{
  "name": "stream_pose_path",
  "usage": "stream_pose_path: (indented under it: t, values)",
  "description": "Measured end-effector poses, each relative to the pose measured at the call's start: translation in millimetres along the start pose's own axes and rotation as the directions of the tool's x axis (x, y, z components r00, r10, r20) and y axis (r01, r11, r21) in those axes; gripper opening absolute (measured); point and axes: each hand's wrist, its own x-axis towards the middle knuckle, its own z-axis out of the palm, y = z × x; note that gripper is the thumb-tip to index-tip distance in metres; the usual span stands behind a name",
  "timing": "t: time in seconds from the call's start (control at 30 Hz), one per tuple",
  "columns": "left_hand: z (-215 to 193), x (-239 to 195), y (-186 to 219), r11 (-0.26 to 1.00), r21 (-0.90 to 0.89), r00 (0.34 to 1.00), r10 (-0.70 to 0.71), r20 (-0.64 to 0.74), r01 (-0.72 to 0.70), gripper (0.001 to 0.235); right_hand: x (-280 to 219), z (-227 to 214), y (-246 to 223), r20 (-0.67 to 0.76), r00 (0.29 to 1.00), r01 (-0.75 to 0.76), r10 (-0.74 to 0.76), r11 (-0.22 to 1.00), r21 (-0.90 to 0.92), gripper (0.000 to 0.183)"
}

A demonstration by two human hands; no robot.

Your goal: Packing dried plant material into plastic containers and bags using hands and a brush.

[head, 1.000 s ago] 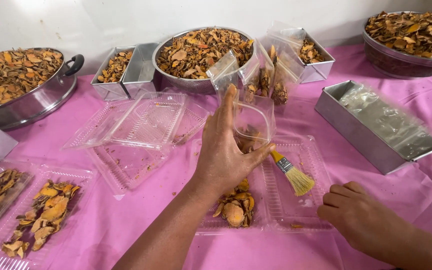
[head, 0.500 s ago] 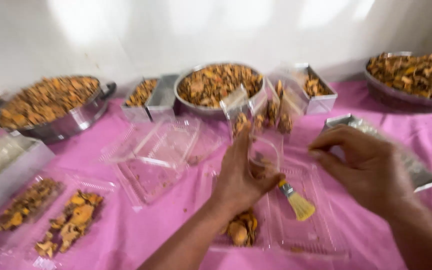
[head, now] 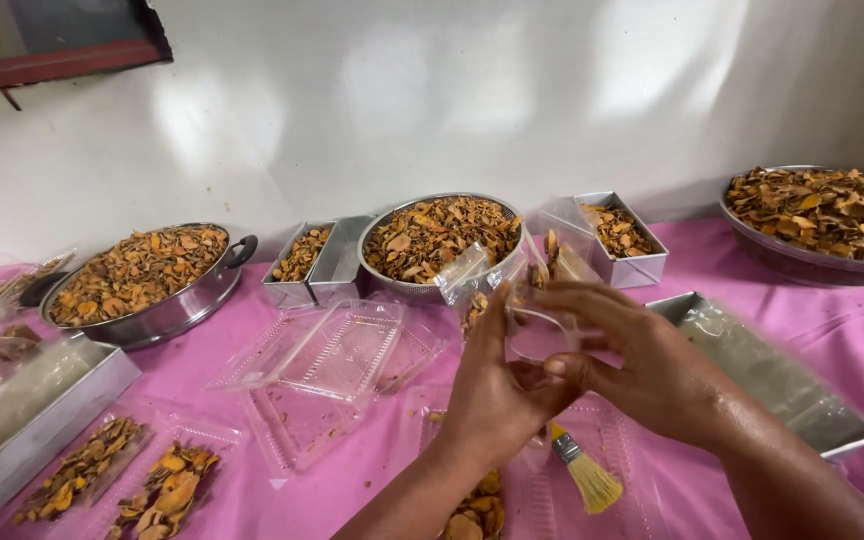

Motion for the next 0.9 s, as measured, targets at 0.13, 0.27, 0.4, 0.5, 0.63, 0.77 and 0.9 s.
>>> stream_pose_path:
  t: [0.13,0.27,0.4,0.5,0.63,0.77,0.9]
  values:
    - [-9.4,10.7,7.2,0.932,0.149,0.943,-0.334,-0.009,0.331,0.114,9.2,-1.8,25.8,0.008,1.000,-0.012,0.012,1.000,0.016,0.025]
    - [-26.3,21.5,-20.6,0.927,0.051,0.928,-0.372,0.020,0.371,0.051,13.1,-2.0,55.2,0.051,0.989,0.136,-0.141,0.987,0.089,0.018]
    - [-39.5,28.3,-28.4,0.871,0.014,0.871,-0.491,0.036,0.491,0.041,10.2,-7.3,49.0,0.123,0.977,0.168,-0.173,0.984,0.050,0.022]
    - [-45.2,32.5,-44.4,0.872,-0.028,0.872,-0.485,0.070,0.488,0.027,9.6,0.3,44.8,0.112,0.978,0.167,-0.176,0.982,0.083,0.028]
    - [-47.2,32.1,-52.2,0.836,-0.237,0.856,-0.516,-0.035,0.495,0.016,10.7,26.0,48.7,0.081,0.975,-0.219,0.208,0.817,0.534,0.062]
    - [-39.0,27.0,-59.6,0.883,-0.106,0.876,-0.468,-0.116,0.458,0.017,10.4,45.2,55.3,0.034,0.879,-0.411,0.476,0.719,0.561,0.015]
    - [-31.5,22.0,-67.2,0.939,-0.085,0.933,-0.342,-0.112,0.334,0.012,10.9,43.6,59.0,-0.058,0.918,-0.302,0.394,0.785,0.541,0.010]
